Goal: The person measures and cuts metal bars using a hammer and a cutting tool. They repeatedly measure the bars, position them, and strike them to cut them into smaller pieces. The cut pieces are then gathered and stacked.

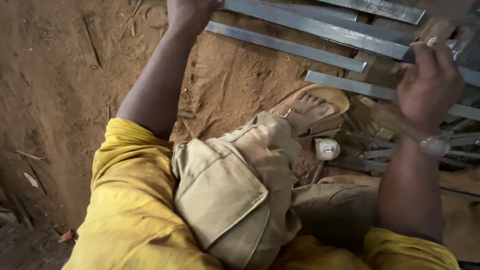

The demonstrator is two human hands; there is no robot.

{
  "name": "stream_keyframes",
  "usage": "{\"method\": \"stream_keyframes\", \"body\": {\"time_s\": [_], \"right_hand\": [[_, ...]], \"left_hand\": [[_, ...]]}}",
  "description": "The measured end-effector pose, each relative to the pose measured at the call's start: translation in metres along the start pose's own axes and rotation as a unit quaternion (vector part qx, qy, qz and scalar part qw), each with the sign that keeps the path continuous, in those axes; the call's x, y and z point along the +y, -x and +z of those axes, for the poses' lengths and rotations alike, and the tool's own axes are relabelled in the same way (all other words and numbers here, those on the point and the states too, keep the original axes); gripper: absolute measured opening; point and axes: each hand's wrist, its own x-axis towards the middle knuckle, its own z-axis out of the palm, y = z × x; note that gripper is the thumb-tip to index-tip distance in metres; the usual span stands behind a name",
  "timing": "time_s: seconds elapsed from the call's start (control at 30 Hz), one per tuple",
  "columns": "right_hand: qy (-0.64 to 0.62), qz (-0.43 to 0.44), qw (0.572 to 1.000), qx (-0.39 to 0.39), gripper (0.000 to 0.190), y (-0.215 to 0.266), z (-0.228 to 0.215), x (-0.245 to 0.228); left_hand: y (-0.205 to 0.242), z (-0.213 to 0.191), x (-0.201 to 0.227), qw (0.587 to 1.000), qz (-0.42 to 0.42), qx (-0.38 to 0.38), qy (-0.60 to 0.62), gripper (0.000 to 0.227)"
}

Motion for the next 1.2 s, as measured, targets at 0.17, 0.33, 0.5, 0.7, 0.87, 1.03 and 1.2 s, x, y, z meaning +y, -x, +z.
{"method": "stream_keyframes", "body": {"time_s": [0.17,0.33,0.5,0.7,0.87,1.03,1.2], "right_hand": [[0.023,0.000,1.000,-0.016,0.035,0.001,0.000,0.002],[0.057,-0.002,0.998,0.007,0.036,-0.008,-0.003,-0.007],[0.066,-0.008,0.997,0.026,0.030,-0.016,-0.009,-0.011],[0.013,0.042,0.999,0.000,0.037,-0.011,-0.003,0.000],[0.022,0.047,0.999,0.012,0.039,-0.002,0.005,0.002],[-0.050,0.054,0.996,0.056,0.038,-0.001,0.000,0.003],[-0.268,0.204,0.936,0.100,0.011,0.011,-0.018,0.035]], "left_hand": [[-0.001,0.003,-0.004,0.997,0.023,0.018,0.078,0.022],[-0.004,0.005,-0.010,0.985,0.059,0.032,0.161,0.032],[0.005,-0.006,-0.002,0.988,0.095,0.072,0.093,0.045],[0.061,0.048,0.102,0.916,0.179,-0.211,-0.289,0.030],[0.079,0.130,0.185,0.820,0.479,-0.177,-0.259,0.091],[0.073,0.126,0.194,0.842,0.369,-0.271,-0.285,0.069],[0.078,0.121,0.209,0.834,0.339,-0.286,-0.329,0.060]]}}
